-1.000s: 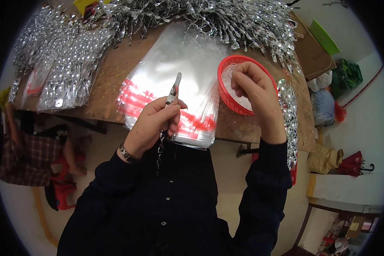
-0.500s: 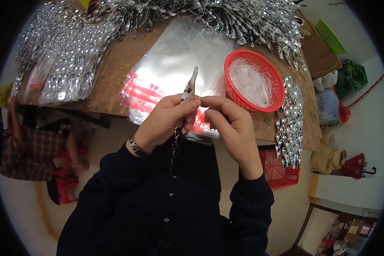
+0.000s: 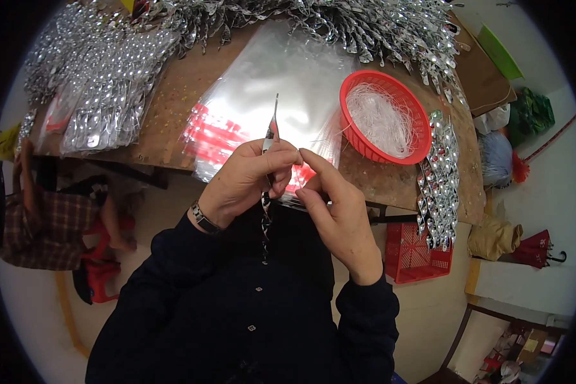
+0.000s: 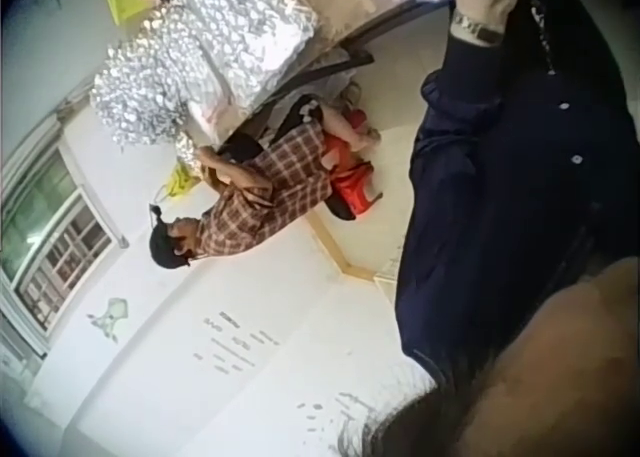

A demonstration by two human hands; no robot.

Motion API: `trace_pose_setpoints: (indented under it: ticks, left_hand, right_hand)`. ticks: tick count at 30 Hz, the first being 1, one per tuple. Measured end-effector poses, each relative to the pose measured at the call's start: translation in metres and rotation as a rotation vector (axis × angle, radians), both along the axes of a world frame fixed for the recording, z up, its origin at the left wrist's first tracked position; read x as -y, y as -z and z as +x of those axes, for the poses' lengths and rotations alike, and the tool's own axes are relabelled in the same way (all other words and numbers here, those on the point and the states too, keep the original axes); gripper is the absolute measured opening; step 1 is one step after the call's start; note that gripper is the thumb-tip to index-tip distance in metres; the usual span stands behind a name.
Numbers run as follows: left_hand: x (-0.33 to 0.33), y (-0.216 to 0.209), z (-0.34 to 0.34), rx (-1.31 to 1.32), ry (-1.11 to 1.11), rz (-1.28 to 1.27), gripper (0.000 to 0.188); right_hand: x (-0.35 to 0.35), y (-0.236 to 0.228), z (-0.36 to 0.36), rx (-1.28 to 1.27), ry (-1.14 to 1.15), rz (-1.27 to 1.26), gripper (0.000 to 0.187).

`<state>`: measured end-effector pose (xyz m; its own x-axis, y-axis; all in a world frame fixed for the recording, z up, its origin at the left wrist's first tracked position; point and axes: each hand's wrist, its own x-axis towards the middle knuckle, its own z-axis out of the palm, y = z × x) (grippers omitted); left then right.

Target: Packaging decorative bells into small plastic bags and sealing them with wire ties.

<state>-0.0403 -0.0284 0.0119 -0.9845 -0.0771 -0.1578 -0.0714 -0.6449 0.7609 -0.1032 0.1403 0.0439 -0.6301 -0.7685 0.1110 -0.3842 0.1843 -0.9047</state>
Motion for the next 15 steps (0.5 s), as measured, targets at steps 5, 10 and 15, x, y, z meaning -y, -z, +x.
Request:
trace_pose_setpoints:
  ticks: [5, 10, 15]
  left_hand:
    - [0.009, 0.000, 0.002, -0.032, -0.010, 0.085, 0.012]
    - [0.019, 0.001, 0.002, -0.048, -0.047, 0.123, 0.011]
    - [0.025, -0.002, 0.004, -0.023, -0.175, -0.007, 0.015]
  right_hand:
    - [-0.010, 0.008, 0.004, 0.011, -0.044, 0.102, 0.047]
    - [-0.020, 0.011, 0.008, -0.043, -0.020, 0.166, 0.039]
    - [-0.032, 0.017, 0.007, -0.013, 0.012, 0.167, 0.032]
